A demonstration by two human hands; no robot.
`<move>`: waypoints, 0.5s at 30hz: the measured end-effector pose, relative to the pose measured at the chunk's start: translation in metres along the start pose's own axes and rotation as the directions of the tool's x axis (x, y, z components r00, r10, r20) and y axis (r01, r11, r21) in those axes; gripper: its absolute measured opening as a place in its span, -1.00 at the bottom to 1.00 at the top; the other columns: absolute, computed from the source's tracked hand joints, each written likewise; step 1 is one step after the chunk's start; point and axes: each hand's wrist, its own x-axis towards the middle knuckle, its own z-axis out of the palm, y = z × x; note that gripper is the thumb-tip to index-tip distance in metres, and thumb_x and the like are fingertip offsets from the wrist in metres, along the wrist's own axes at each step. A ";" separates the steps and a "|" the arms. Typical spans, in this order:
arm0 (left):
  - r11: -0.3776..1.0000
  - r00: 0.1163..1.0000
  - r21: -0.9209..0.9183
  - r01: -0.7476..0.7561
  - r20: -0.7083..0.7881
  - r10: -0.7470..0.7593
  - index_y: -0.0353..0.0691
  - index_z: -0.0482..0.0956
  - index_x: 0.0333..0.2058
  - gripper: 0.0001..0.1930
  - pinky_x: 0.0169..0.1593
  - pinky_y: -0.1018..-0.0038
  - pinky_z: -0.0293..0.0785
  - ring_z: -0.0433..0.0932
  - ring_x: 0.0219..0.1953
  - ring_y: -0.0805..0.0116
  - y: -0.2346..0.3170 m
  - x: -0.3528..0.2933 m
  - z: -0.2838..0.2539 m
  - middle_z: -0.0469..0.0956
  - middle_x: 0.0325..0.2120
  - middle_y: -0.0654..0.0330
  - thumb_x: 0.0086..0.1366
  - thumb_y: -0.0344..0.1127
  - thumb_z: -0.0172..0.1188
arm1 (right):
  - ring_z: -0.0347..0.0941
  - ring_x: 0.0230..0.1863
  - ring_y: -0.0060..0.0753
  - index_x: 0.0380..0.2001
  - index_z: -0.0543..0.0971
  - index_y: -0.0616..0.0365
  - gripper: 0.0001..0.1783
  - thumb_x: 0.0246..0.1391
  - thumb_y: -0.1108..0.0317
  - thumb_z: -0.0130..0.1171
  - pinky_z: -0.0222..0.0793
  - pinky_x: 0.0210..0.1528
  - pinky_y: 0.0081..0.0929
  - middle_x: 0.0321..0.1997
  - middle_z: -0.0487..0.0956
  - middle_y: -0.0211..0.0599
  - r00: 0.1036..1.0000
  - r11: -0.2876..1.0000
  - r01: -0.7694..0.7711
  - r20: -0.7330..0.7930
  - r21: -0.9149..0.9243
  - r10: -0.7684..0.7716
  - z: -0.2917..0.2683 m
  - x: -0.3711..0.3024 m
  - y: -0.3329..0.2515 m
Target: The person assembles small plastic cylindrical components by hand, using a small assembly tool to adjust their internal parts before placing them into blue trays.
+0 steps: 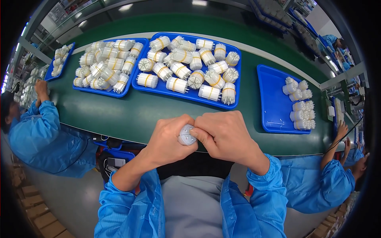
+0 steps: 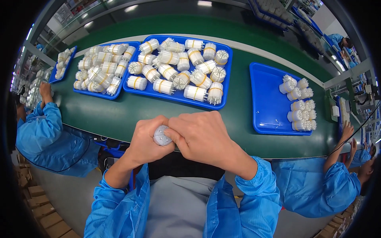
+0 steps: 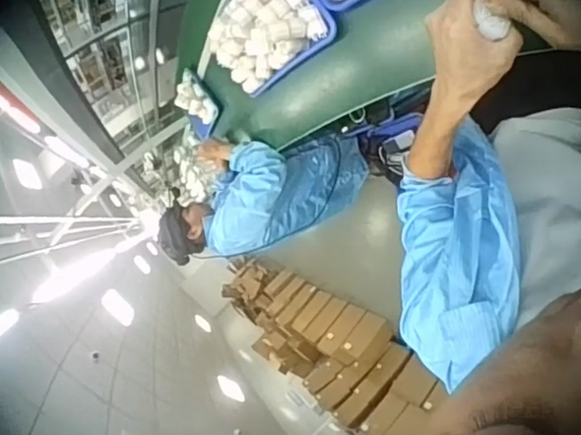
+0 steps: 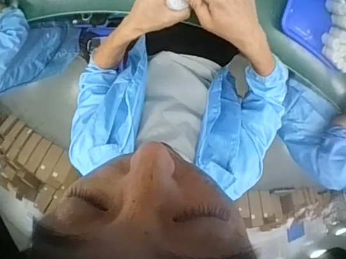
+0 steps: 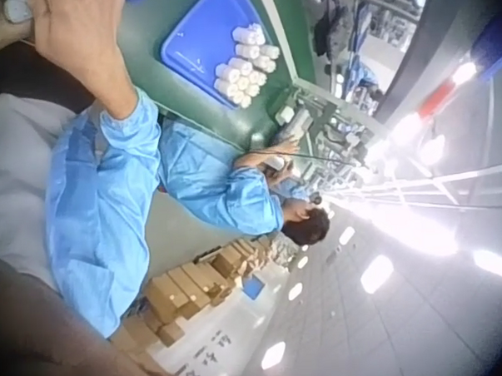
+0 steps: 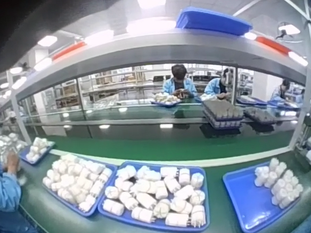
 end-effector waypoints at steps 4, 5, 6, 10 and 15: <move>0.998 0.998 0.060 0.023 0.053 -0.026 -0.28 0.49 -0.35 -0.75 -0.39 0.28 0.49 0.59 -0.47 -0.03 -0.011 0.001 0.003 0.56 -0.55 0.00 -0.03 -0.42 0.34 | 0.44 -0.57 -0.09 -0.50 0.54 0.09 -0.81 0.10 0.24 0.18 0.24 -0.58 -0.20 -0.61 0.49 -0.27 1.000 1.000 -0.025 -0.017 -0.013 0.025 0.008 -0.004 0.013; 0.997 0.993 0.011 0.081 0.088 -0.081 -0.28 0.48 -0.28 -0.71 -0.33 0.29 0.49 0.59 -0.43 0.01 -0.009 0.004 0.000 0.56 -0.49 0.00 0.00 -0.40 0.33 | 0.44 -0.57 -0.09 -0.50 0.54 0.09 -0.81 0.10 0.24 0.18 0.24 -0.58 -0.20 -0.61 0.49 -0.27 1.000 1.000 -0.015 -0.024 -0.014 0.015 0.010 -0.007 0.016; 0.990 0.983 -0.036 0.138 0.125 -0.133 -0.27 0.47 -0.22 -0.68 -0.28 0.30 0.49 0.60 -0.39 0.06 -0.007 0.008 -0.004 0.56 -0.44 0.00 0.03 -0.38 0.32 | 0.40 -0.62 -0.19 -0.49 0.54 0.12 -0.78 0.15 0.23 0.15 0.21 -0.60 -0.30 -0.63 0.47 -0.30 0.989 0.985 -0.086 -0.106 0.150 0.103 0.012 -0.010 0.019; 0.957 0.989 -0.251 0.145 0.031 -0.142 -0.25 0.31 0.06 -0.51 0.01 0.40 0.38 0.44 -0.09 0.34 -0.026 0.038 -0.035 0.44 -0.18 0.12 0.18 -0.30 0.24 | 0.23 -0.68 -0.58 -0.48 0.52 0.22 -0.63 0.31 0.18 0.00 0.07 -0.61 -0.61 -0.67 0.39 -0.43 0.872 0.522 -0.206 -0.087 0.828 0.482 0.016 -0.046 0.036; 0.929 0.954 0.335 -0.160 -0.191 0.233 -0.21 0.47 0.09 -0.52 0.05 0.40 0.40 0.50 -0.06 0.29 -0.069 0.142 -0.089 0.50 -0.08 0.16 0.15 -0.41 0.25 | 0.10 -0.64 -0.72 -0.47 0.48 0.26 -0.56 0.35 0.11 -0.05 -0.07 -0.61 -0.66 -0.67 0.33 -0.46 0.809 0.257 0.024 -0.170 0.966 0.563 0.061 -0.075 0.045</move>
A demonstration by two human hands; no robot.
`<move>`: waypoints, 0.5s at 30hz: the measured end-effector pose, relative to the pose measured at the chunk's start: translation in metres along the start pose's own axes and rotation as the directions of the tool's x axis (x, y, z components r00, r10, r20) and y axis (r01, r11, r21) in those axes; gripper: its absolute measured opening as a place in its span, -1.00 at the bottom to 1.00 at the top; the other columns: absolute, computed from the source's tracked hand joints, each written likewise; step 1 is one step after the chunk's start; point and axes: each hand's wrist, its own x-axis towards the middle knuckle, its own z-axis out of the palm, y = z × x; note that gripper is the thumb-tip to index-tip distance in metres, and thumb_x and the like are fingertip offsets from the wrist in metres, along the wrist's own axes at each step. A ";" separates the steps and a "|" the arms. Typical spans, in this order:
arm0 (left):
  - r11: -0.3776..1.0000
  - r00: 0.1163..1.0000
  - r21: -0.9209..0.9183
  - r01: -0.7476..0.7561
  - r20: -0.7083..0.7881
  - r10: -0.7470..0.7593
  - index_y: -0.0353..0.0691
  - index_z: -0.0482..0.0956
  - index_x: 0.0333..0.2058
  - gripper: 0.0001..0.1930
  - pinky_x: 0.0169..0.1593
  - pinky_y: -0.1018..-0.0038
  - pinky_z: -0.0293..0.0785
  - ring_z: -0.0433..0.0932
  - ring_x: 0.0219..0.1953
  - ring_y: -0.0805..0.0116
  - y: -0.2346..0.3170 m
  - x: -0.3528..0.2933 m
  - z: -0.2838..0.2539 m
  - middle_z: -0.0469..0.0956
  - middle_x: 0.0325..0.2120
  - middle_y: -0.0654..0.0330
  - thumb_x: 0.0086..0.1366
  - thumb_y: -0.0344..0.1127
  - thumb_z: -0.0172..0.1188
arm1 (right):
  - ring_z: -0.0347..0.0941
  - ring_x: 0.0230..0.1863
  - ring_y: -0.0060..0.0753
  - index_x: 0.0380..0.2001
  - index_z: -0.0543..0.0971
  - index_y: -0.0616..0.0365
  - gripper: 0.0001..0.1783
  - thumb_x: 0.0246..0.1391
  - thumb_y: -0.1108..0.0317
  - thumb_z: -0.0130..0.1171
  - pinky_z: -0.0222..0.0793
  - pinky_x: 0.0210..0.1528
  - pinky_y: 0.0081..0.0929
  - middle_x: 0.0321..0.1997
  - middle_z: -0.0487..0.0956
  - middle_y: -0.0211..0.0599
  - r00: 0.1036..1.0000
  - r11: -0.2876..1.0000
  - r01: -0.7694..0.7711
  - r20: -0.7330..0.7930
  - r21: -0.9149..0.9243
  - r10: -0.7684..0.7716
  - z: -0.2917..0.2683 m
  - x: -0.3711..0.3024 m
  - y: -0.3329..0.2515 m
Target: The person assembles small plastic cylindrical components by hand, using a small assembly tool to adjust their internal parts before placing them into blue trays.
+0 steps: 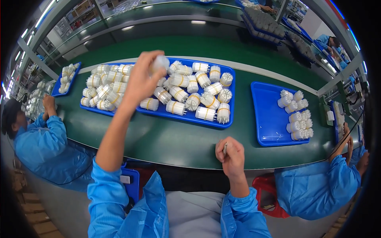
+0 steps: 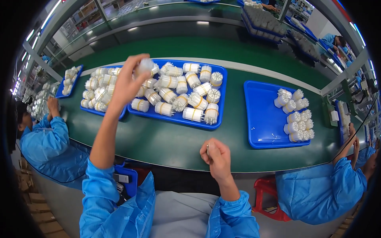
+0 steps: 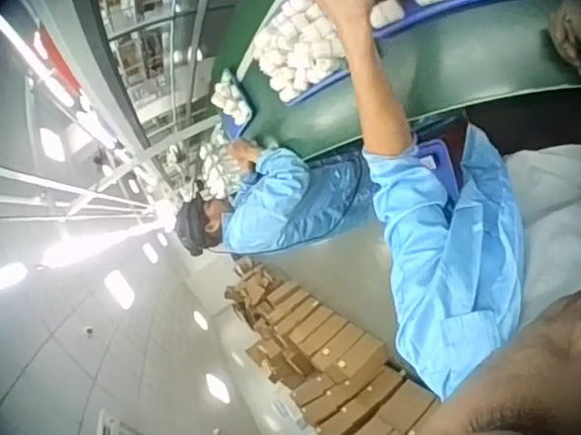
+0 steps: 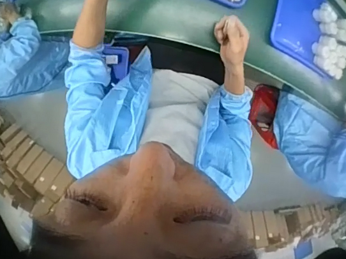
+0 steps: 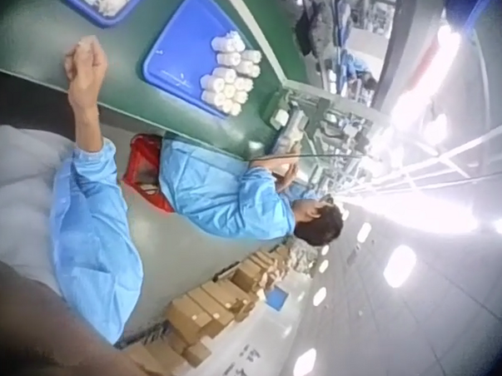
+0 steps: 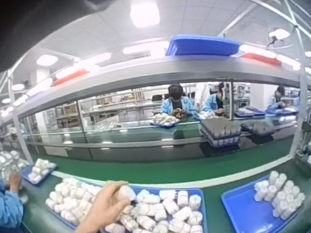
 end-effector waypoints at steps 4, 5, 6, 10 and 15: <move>0.988 0.993 0.149 -0.030 0.116 0.013 -0.25 0.48 0.02 -0.53 0.09 0.29 0.42 0.52 0.01 0.09 -0.051 0.071 0.008 0.53 -0.07 0.05 0.08 -0.47 0.28 | 0.10 -0.64 -0.70 -0.47 0.46 0.28 -0.54 0.37 0.09 -0.07 -0.07 -0.60 -0.64 -0.66 0.31 -0.44 0.992 0.993 0.114 -0.054 -0.028 -0.116 -0.002 -0.008 0.014; 0.973 0.980 0.230 -0.023 0.199 -0.024 -0.25 0.49 -0.01 -0.54 0.10 0.24 0.43 0.51 0.02 0.00 -0.061 0.081 0.010 0.54 -0.08 0.00 0.06 -0.48 0.29 | 0.10 -0.64 -0.70 -0.47 0.46 0.28 -0.54 0.37 0.09 -0.07 -0.07 -0.60 -0.64 -0.66 0.31 -0.44 0.991 0.993 0.120 -0.053 -0.022 -0.121 -0.002 -0.009 0.015; 0.957 0.964 0.285 -0.057 0.266 -0.022 -0.25 0.49 -0.02 -0.54 0.07 0.23 0.44 0.54 -0.02 -0.04 -0.069 0.089 0.015 0.58 -0.10 -0.01 0.04 -0.47 0.30 | 0.08 -0.64 -0.68 -0.46 0.45 0.29 -0.54 0.37 0.10 -0.08 -0.07 -0.60 -0.63 -0.66 0.30 -0.42 0.988 0.989 0.141 -0.064 0.045 -0.138 -0.002 -0.008 0.015; 0.922 0.805 0.386 -0.028 0.556 -0.209 -0.30 0.57 -0.07 -0.61 0.03 0.26 0.48 0.59 -0.08 0.01 -0.083 0.105 0.025 0.62 -0.15 -0.03 0.07 -0.40 0.32 | 0.05 -0.64 -0.64 -0.45 0.42 0.30 -0.54 0.39 0.11 -0.11 -0.06 -0.59 -0.59 -0.67 0.27 -0.39 0.983 0.973 0.173 -0.085 0.151 -0.161 -0.005 -0.009 0.015; 0.939 0.738 0.344 -0.017 0.637 -0.220 -0.26 0.64 -0.06 -0.63 0.07 0.28 0.47 0.59 -0.07 0.04 -0.098 0.115 0.026 0.63 -0.15 -0.02 0.11 -0.34 0.30 | 0.07 -0.63 -0.62 -0.45 0.42 0.29 -0.53 0.39 0.09 -0.11 -0.04 -0.58 -0.59 -0.66 0.27 -0.39 0.978 0.969 0.198 -0.093 0.150 -0.185 -0.003 -0.009 0.012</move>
